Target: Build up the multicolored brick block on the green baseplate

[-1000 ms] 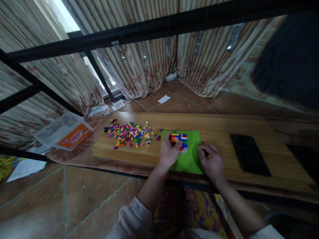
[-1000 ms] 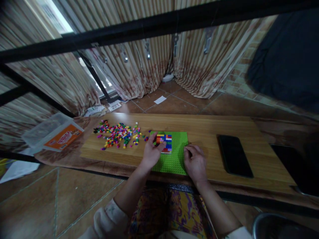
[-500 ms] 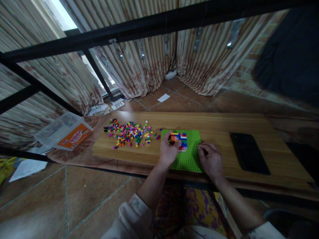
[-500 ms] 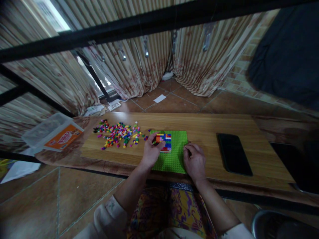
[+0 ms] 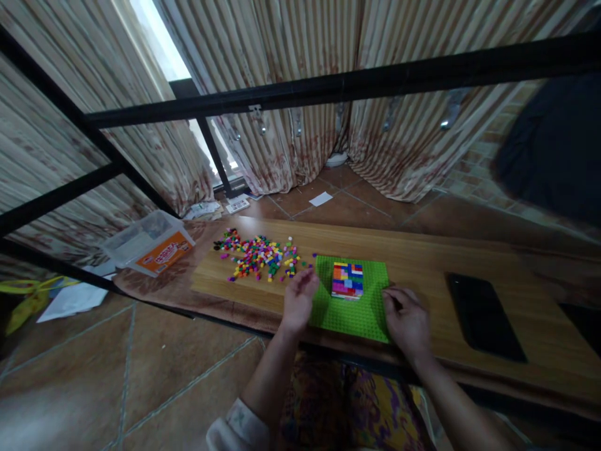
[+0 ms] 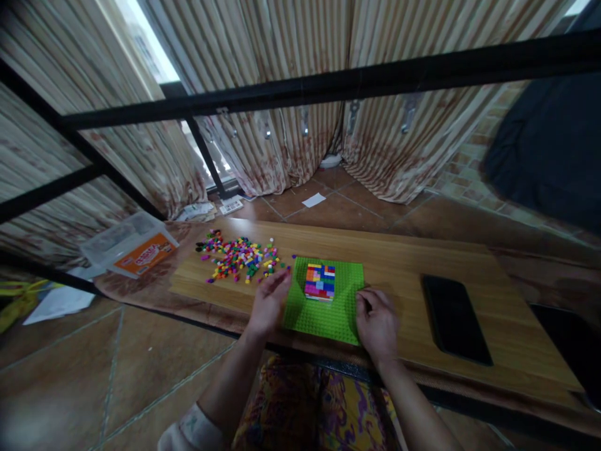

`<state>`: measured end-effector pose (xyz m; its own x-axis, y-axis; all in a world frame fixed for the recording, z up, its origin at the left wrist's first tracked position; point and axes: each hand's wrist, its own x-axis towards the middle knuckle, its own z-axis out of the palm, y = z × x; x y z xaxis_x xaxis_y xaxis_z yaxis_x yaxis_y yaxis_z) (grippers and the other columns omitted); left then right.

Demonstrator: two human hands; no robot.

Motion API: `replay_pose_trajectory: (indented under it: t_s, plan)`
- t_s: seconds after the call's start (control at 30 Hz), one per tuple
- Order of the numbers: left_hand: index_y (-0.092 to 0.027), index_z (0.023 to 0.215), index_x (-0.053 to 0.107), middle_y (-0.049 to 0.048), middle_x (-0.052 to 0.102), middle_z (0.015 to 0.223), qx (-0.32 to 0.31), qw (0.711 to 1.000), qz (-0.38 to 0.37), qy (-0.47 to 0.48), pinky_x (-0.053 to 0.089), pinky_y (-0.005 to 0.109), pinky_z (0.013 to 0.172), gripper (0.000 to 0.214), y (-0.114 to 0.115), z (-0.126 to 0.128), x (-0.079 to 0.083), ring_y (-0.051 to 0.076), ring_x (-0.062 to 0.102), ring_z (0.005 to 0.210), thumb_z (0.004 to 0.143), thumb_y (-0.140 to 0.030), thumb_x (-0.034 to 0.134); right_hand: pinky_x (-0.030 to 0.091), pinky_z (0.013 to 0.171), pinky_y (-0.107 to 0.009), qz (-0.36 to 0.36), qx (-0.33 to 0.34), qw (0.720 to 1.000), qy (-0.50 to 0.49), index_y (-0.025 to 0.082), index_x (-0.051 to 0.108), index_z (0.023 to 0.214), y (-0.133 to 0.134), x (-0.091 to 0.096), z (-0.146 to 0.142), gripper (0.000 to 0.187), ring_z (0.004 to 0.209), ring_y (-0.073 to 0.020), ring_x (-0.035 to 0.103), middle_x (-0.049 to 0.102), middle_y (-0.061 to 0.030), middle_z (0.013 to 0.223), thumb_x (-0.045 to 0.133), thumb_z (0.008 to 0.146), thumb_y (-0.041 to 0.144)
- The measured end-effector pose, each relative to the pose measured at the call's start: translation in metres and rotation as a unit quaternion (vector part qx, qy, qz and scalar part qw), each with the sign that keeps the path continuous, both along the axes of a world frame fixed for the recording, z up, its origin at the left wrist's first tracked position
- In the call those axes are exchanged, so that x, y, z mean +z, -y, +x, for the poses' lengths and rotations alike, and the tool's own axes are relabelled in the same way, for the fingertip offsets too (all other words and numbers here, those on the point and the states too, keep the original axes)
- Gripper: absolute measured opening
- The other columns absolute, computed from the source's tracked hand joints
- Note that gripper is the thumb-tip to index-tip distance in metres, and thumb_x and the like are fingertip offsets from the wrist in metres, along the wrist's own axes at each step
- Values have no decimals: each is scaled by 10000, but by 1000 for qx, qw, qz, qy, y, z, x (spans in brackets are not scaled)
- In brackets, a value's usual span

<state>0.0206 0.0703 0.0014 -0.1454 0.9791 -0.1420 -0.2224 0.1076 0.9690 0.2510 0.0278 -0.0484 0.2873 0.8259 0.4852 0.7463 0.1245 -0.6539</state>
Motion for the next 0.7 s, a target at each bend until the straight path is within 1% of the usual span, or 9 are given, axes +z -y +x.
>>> replay_pose_trajectory:
  t_s: [0.1,0.2,0.3,0.43,0.53,0.6,0.7]
  plan:
    - [-164,927,718,65,746,940,36,998,7,-58,519,346,888,325,10,-30,-10,199,681,928,696,-388,758,501,852,-419,-7,-1,1000,10,191,700,856,0,-2,2,291,894,-247,629,685,-102,929,494,905,391]
    - [-156,936,710,55,743,899,63,994,-1,-85,526,309,805,326,16,-53,-17,183,681,857,693,-372,744,505,855,-422,-7,-4,1000,19,185,700,859,1,-2,2,305,901,-252,634,687,-106,937,493,903,404]
    - [-158,959,706,41,731,878,72,993,-22,-92,514,264,696,330,18,-65,-19,152,658,752,701,-361,732,508,850,-424,-4,-7,1000,21,190,697,853,2,-1,2,301,897,-254,637,688,-104,935,495,901,407]
    - [-154,1040,698,31,709,821,77,989,-24,-127,483,236,600,333,15,-69,-21,131,621,654,761,-334,670,514,839,-418,-1,6,1000,30,187,695,861,2,-3,6,311,871,-250,640,683,-102,922,492,902,419]
    - [-147,1015,693,36,699,795,86,972,5,-217,488,243,616,259,10,-69,-23,140,624,661,805,-271,605,512,845,-427,-9,9,999,44,181,695,876,3,-5,9,330,880,-259,643,685,-110,935,487,902,436]
    - [-155,989,681,47,704,848,93,954,40,-284,508,258,684,209,5,-70,-24,150,646,724,817,-224,586,510,844,-434,-16,6,999,48,175,697,890,3,-6,10,347,892,-268,645,687,-119,952,482,902,447]
    - [-162,1000,655,62,690,917,97,927,78,-354,520,273,766,193,-2,-72,-28,162,660,823,826,-167,574,512,815,-432,-24,-1,999,47,166,700,883,4,-5,10,367,893,-274,646,689,-126,956,476,898,456]
